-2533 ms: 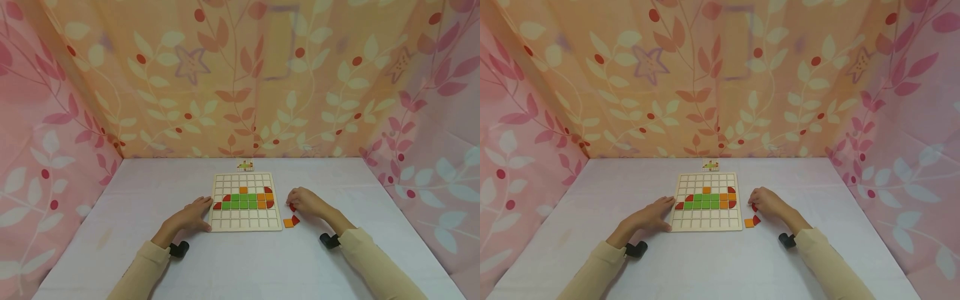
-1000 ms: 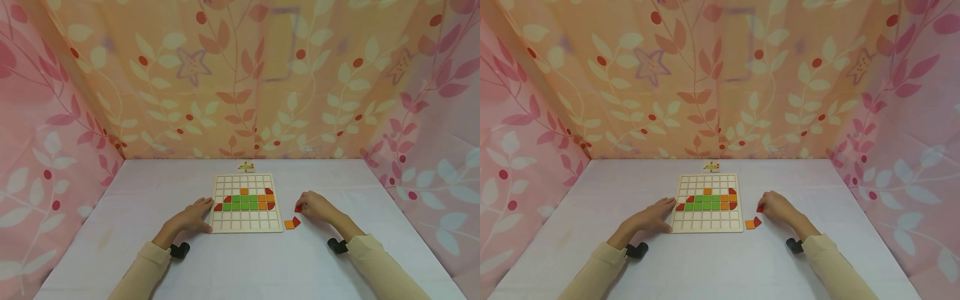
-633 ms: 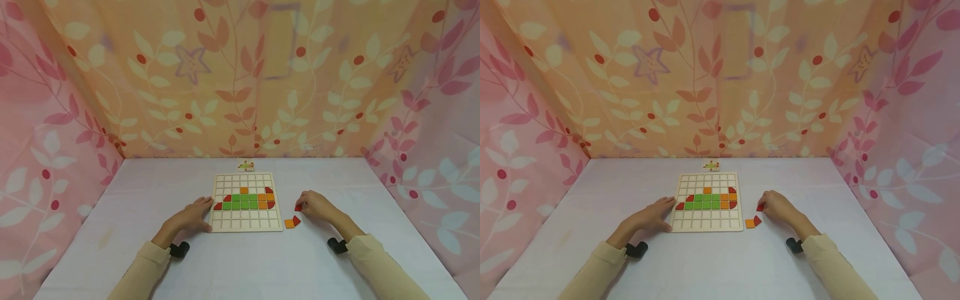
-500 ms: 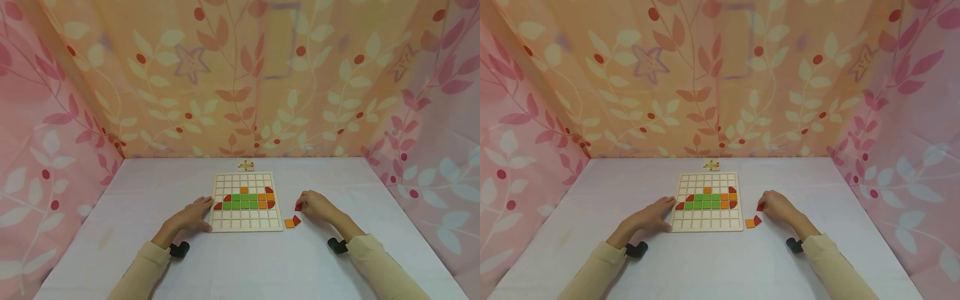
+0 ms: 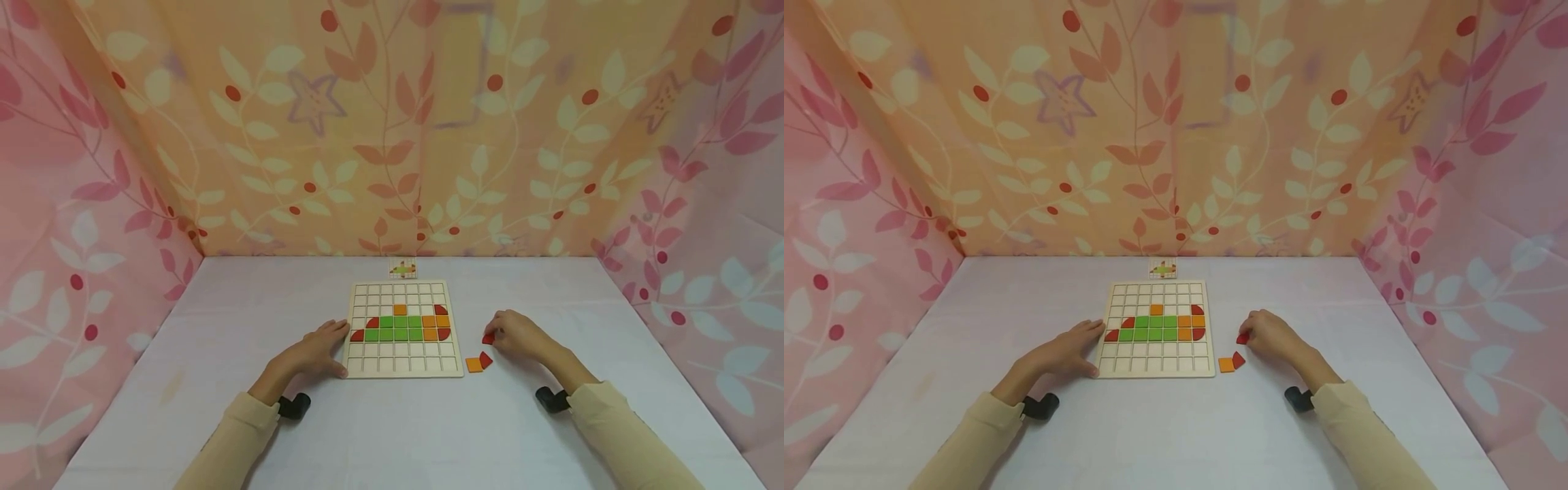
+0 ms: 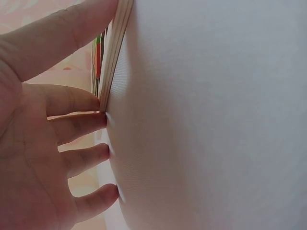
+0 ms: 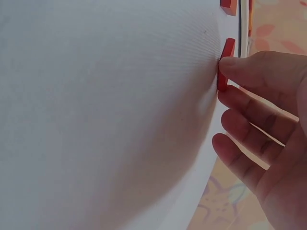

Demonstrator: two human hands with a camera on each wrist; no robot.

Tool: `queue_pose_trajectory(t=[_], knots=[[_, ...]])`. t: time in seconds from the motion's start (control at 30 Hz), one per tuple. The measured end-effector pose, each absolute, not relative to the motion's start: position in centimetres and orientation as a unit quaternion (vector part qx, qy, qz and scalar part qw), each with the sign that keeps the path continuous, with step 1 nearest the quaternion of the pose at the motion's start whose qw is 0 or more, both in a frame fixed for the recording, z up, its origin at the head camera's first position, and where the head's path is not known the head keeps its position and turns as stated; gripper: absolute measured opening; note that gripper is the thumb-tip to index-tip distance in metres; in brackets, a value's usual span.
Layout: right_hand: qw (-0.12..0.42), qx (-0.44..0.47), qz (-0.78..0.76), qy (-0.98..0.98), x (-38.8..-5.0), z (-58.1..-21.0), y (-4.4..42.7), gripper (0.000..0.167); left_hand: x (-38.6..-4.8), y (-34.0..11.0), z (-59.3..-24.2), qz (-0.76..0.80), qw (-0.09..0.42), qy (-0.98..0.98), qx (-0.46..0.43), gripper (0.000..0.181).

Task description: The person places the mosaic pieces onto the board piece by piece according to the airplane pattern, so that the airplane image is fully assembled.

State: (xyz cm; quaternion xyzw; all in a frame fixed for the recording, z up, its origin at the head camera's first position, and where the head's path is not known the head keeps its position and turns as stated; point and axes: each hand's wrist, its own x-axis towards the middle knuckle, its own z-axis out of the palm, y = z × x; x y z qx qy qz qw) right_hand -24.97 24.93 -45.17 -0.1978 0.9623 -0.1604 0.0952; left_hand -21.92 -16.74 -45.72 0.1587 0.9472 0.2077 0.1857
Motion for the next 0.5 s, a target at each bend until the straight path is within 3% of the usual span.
queue_pose_trajectory(t=[0.5], knots=[[0.055,-0.211,-0.196,0.956,-26.7,-43.2,23.9,0.019,-22.1,-16.7,-46.0,0.204,0.182,0.949,0.161,0.095]])
